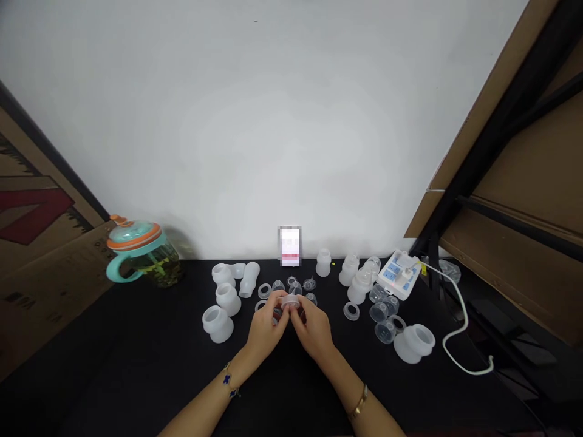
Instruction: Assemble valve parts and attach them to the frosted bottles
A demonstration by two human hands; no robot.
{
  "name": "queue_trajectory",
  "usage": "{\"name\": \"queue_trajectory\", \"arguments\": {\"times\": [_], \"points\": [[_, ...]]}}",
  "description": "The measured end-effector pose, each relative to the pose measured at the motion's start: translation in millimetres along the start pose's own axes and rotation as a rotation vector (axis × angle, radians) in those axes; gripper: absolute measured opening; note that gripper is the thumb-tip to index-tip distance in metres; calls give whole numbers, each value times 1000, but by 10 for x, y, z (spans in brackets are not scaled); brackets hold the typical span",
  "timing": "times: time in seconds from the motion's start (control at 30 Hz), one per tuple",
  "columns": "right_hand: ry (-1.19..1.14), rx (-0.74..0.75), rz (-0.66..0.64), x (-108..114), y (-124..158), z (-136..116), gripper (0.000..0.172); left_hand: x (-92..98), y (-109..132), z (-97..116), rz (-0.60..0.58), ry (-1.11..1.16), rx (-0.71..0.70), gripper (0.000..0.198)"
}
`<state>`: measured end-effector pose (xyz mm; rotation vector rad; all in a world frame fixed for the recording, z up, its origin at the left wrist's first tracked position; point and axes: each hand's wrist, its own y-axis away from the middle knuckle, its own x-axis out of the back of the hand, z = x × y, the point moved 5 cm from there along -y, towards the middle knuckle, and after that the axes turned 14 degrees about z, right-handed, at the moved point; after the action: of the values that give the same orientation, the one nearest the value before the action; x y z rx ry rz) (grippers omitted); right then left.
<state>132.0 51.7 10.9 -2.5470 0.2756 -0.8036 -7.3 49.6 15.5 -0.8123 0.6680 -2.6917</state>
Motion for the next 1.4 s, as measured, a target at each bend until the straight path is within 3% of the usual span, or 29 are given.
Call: {"name": "queue_trajectory", "arguments": {"times": [1.4], "points": [[-12, 6, 1, -4, 1, 1, 30, 27, -27, 31, 14, 77, -3, 24]]}}
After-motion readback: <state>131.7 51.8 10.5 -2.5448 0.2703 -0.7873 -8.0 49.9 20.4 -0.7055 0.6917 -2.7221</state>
